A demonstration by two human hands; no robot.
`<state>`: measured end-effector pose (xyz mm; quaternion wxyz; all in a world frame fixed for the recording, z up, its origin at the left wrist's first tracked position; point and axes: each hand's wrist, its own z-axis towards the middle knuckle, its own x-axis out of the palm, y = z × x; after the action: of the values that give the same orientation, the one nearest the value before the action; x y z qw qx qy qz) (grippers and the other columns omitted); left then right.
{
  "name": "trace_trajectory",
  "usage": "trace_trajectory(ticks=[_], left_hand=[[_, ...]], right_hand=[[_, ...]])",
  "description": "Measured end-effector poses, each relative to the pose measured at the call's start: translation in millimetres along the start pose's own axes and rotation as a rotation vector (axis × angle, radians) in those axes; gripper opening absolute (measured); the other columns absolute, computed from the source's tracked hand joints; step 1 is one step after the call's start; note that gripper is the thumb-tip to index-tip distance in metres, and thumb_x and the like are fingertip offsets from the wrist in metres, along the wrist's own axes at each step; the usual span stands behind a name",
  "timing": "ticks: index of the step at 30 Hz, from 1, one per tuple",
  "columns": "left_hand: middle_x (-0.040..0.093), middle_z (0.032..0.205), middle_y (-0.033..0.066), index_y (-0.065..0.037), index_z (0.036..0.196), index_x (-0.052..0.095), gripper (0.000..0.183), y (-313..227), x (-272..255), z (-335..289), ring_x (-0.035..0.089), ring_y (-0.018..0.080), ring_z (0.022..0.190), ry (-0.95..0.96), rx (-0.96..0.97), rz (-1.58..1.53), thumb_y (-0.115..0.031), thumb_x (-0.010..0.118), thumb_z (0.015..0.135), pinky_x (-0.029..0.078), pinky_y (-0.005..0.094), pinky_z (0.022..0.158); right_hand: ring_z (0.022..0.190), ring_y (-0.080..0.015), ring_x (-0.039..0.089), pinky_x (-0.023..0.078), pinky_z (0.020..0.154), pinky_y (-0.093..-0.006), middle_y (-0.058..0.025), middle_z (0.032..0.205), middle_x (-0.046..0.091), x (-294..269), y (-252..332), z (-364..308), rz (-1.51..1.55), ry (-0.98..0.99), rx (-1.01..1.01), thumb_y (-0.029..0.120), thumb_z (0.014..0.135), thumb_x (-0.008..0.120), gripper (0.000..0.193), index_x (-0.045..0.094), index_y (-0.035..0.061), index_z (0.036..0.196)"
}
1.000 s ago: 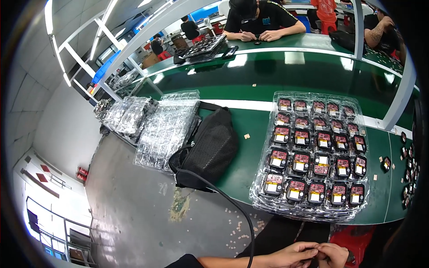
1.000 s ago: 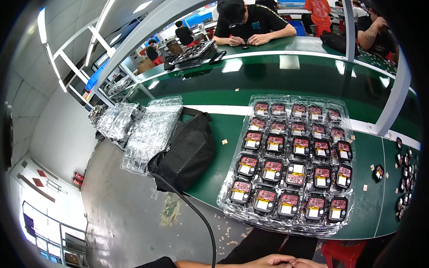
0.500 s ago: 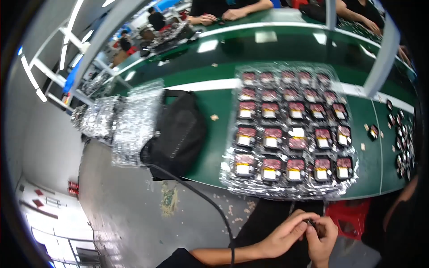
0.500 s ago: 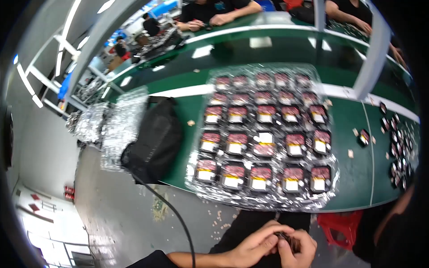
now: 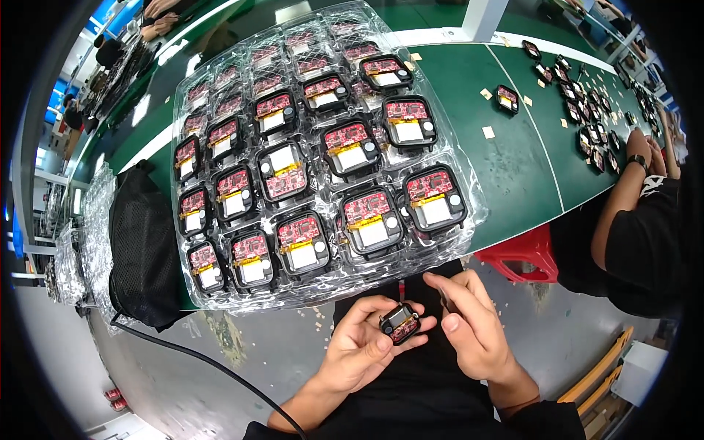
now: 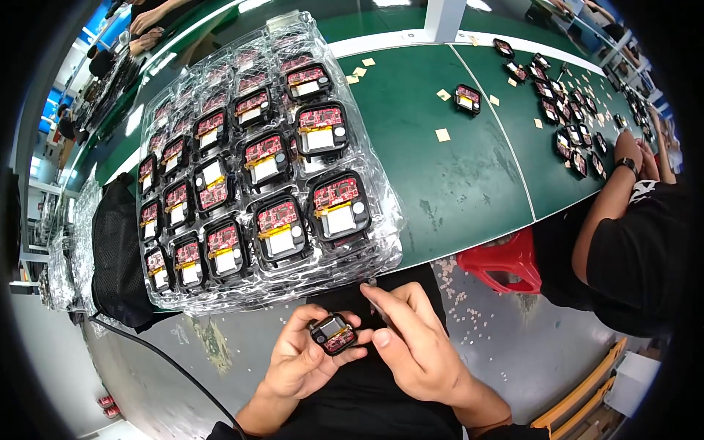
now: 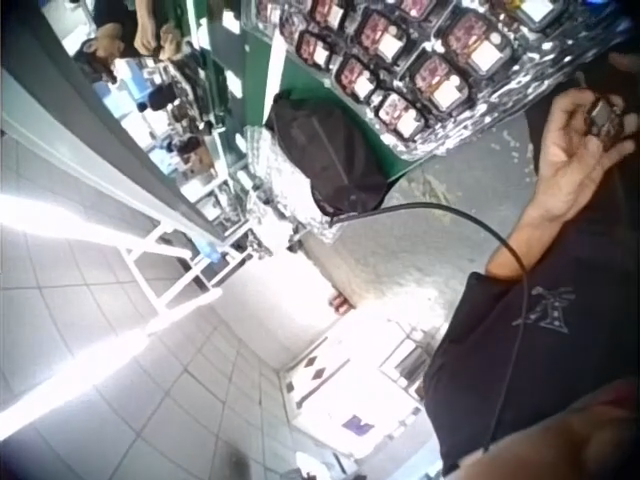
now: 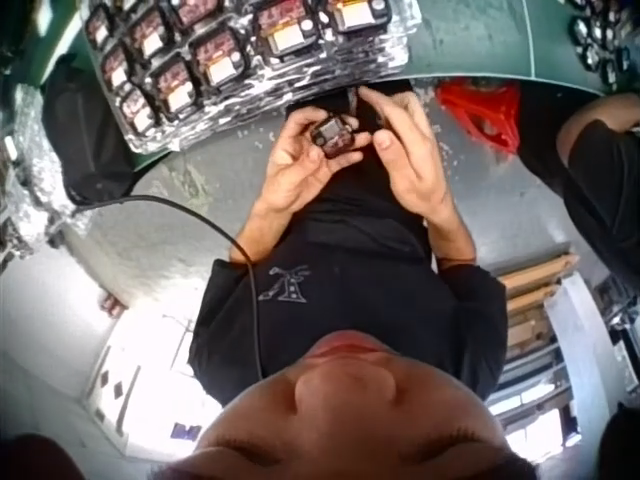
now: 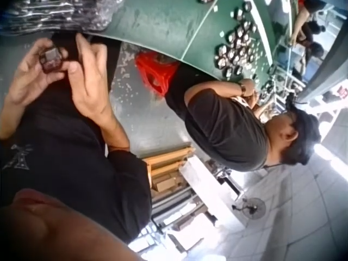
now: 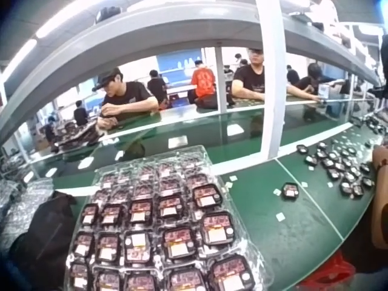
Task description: Assemble internal components of an electronic device using a small tool.
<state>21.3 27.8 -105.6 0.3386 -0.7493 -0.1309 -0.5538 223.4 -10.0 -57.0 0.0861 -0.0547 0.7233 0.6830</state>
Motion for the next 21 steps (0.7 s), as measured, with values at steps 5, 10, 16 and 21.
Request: trace_trajectory(ticks=[5,10,16,21], left_hand=[[0.047,0.142,0.0171,-0.005,0.145,0.039,0.061,5,10,0,0.049,0.0389,0.135,-0.123,0.121,0.021,-0.006,0.070,0.093,0.044,0.0533,0.112],[0.053,0.135,0.0157,-0.005,0.140,0.048,0.063,12,12,4,0.054,0.0353,0.130,-0.221,0.242,0.204,-0.011,0.080,0.086,0.048,0.0509,0.108],[0.054,0.133,0.0174,-0.005,0.137,0.050,0.064,13,10,2,0.056,0.0345,0.127,-0.256,0.219,0.240,-0.010,0.083,0.082,0.050,0.0479,0.105],[0.054,0.132,0.0175,-0.004,0.136,0.050,0.064,11,11,1,0.058,0.0344,0.126,-0.273,0.200,0.228,-0.009,0.083,0.082,0.051,0.0471,0.104]], right_hand=[[0.072,-0.0217,0.058,0.050,0.064,-0.0308,-0.0121,0.096,0.057,5,-4,-6,-0.358,-0.099,-0.276,-0.002,0.084,0.072,0.035,0.067,-0.0042,0.119],[0.064,-0.0172,0.060,0.047,0.052,-0.0291,-0.0057,0.088,0.061,7,-22,-7,-0.669,-0.223,-0.552,-0.001,0.070,0.081,0.031,0.073,0.0030,0.100],[0.062,-0.0163,0.059,0.046,0.051,-0.0276,-0.0053,0.086,0.062,9,-24,-3,-0.750,-0.247,-0.615,-0.003,0.070,0.078,0.027,0.074,0.0033,0.096],[0.060,-0.0175,0.060,0.045,0.051,-0.0286,-0.0053,0.083,0.063,12,-25,-3,-0.638,-0.259,-0.537,-0.002,0.071,0.082,0.026,0.073,0.0037,0.095]])
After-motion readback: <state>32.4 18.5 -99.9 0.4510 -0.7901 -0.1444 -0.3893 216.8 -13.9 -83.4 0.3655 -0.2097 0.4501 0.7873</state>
